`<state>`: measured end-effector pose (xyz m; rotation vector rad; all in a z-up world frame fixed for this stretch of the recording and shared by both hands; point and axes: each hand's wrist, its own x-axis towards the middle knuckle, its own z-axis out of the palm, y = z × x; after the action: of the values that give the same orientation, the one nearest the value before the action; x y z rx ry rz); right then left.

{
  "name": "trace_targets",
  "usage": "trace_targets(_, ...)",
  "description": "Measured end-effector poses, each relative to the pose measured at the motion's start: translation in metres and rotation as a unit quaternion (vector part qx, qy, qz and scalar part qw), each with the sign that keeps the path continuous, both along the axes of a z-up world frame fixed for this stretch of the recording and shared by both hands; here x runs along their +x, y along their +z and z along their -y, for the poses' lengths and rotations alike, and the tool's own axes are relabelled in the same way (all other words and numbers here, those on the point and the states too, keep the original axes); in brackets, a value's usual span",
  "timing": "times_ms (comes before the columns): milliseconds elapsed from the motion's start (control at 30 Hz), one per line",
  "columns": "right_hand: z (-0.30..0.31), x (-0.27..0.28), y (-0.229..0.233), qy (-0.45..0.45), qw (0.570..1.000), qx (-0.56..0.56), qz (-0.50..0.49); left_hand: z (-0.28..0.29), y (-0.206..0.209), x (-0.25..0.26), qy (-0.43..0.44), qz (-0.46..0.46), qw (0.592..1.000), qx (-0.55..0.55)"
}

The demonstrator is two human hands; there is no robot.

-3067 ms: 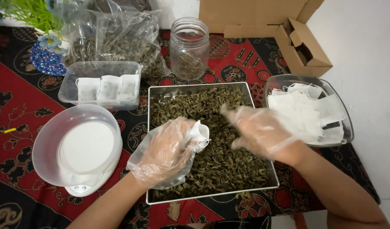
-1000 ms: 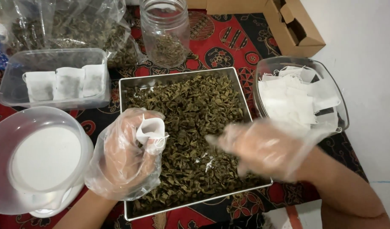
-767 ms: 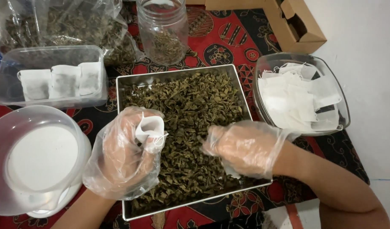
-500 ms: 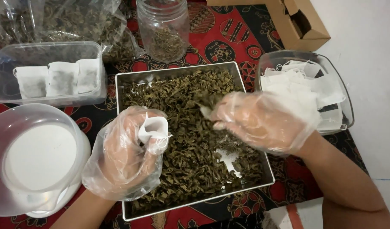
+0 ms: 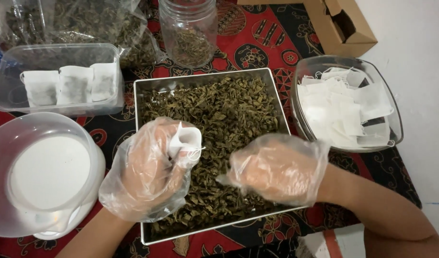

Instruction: Filling small filter bags with dried tea leaves from a tray, inserting a tag, and placing them on a scale.

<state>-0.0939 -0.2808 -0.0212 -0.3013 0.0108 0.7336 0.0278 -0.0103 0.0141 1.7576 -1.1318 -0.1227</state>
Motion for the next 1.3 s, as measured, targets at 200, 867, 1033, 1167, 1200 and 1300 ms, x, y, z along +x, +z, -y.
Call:
trace_targets(200, -0.019, 0.033, 0.043, -0.117, 0.634, -0.587, 0.489, -0.009, -0.033, 0.000, 0.094, 0.044, 0.993, 0.056)
trace_targets(867, -0.047, 0.011, 0.056, -0.202, 0.867, -0.170, 0.423, -0.011, -0.028, 0.000, 0.090, 0.118, 0.982, 0.120)
trace_targets(1033, -0.010, -0.001, -0.023, -0.016, 0.988, 0.099, 0.122, -0.012, -0.027, 0.000, 0.088, 0.132, 0.980, 0.120)
trace_targets(1167, 0.006, 0.011, -0.026, 0.029, 0.996, 0.078, 0.044, -0.012, -0.032, 0.000, 0.089, 0.130, 0.982, 0.102)
trace_targets(1200, 0.001, 0.016, -0.008, 0.030, 0.996, 0.076, 0.045, -0.011, -0.031, 0.000, 0.091, 0.131, 0.982, 0.101)
trace_targets(1300, -0.011, 0.028, 0.040, -0.133, 0.652, -0.499, 0.556, -0.009, -0.027, -0.001, 0.111, 0.125, 0.974, 0.151)
